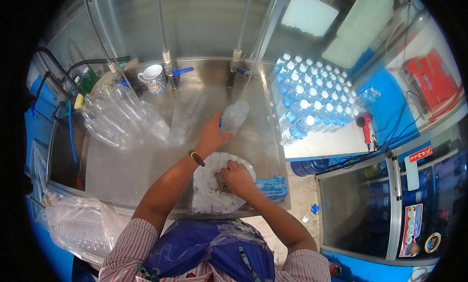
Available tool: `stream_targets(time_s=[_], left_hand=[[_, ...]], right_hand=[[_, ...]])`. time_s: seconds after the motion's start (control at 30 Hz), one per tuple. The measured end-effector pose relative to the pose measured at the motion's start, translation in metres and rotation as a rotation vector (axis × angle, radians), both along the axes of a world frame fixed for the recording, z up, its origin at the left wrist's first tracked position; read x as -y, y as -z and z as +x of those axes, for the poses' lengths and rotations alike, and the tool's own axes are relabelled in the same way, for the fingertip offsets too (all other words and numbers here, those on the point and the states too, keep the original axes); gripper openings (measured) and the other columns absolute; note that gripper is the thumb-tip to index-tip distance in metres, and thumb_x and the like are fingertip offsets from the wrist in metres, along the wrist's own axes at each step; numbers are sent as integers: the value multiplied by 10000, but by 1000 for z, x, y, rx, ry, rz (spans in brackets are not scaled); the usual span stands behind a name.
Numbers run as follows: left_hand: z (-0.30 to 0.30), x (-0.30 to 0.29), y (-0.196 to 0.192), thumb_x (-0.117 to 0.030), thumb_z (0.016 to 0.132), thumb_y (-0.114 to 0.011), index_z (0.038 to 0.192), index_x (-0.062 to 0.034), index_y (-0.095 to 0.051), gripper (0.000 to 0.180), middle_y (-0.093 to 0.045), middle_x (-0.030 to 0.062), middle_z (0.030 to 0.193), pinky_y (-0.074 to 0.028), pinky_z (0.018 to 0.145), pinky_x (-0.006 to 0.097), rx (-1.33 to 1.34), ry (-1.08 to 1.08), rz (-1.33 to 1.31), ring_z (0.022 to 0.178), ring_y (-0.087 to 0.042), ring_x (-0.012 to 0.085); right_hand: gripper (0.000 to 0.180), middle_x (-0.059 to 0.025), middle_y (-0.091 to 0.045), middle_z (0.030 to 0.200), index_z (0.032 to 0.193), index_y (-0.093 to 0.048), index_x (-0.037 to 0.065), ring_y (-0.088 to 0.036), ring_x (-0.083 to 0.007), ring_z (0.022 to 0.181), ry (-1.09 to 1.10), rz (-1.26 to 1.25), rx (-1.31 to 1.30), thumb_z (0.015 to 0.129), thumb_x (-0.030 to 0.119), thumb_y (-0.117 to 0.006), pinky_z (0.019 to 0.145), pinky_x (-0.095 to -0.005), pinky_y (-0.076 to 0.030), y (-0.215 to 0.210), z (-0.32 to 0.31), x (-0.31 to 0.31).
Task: The person repeatedly picks up empty plastic bottles, fills them with water from a tap, and caps them with white lids. The filled bottles are placed on a nearby surface while empty bottles are drawn from a plastic bag.
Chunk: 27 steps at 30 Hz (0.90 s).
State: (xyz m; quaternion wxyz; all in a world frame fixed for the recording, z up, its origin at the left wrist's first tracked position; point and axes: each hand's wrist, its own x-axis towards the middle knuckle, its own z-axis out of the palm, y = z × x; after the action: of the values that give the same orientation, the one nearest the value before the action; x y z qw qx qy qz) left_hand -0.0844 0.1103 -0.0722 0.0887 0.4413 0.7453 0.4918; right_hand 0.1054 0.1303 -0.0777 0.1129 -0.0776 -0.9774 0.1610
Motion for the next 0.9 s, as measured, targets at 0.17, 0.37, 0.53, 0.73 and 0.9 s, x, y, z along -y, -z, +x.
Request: stream_targets(time_s=[0.17, 0.37, 0.53, 0.73, 0.9], left_hand=[[0, 8, -5, -248, 677, -852, 1249, -18, -494, 713, -647, 233, 1046, -503, 831, 453, 15, -7, -32, 973, -633, 409], [-2, 31, -3, -256, 669, -852, 1262, 3, -494, 740, -640, 228, 1059, -509, 854, 431, 115, 37, -32, 1028, -626, 379], [-6, 63, 11, -255, 660, -864, 1300, -12, -489, 781, -622, 232, 1146, -495, 911, 430, 121, 90, 51, 1094, -611, 383], [-10, 74, 5, -192, 697, -815, 1285, -26, -525, 676, -582, 226, 1219, -486, 936, 428, 52, 122, -22, 1113, -595, 386], [-56, 85, -22, -92, 803, -650, 1274, -98, -562, 479, -582, 211, 1164, -518, 869, 462, -263, -87, -238, 995, -628, 386]], right_hand=[[146, -129, -561, 870, 813, -639, 64, -600, -318, 832, -113, -21, -24, 743, 174, -703, 726, -456, -461, -10, 2, -8], [166, -116, -562, 874, 834, -658, 73, -595, -305, 863, -31, 94, 81, 720, 172, -728, 748, -450, -465, 1, -4, 10], [163, -81, -601, 890, 906, -627, 56, -621, -224, 791, 62, -745, -19, 797, 103, -739, 695, -356, -507, -15, -5, -38], [186, -64, -614, 897, 1071, -591, 14, -576, -129, 708, 476, -1609, -223, 918, 99, -655, 614, -241, -511, 6, -88, -100], [230, -59, -621, 883, 1183, -591, 24, -580, -113, 692, 505, -1791, -276, 964, 80, -550, 603, -225, -507, 25, -101, -105]])
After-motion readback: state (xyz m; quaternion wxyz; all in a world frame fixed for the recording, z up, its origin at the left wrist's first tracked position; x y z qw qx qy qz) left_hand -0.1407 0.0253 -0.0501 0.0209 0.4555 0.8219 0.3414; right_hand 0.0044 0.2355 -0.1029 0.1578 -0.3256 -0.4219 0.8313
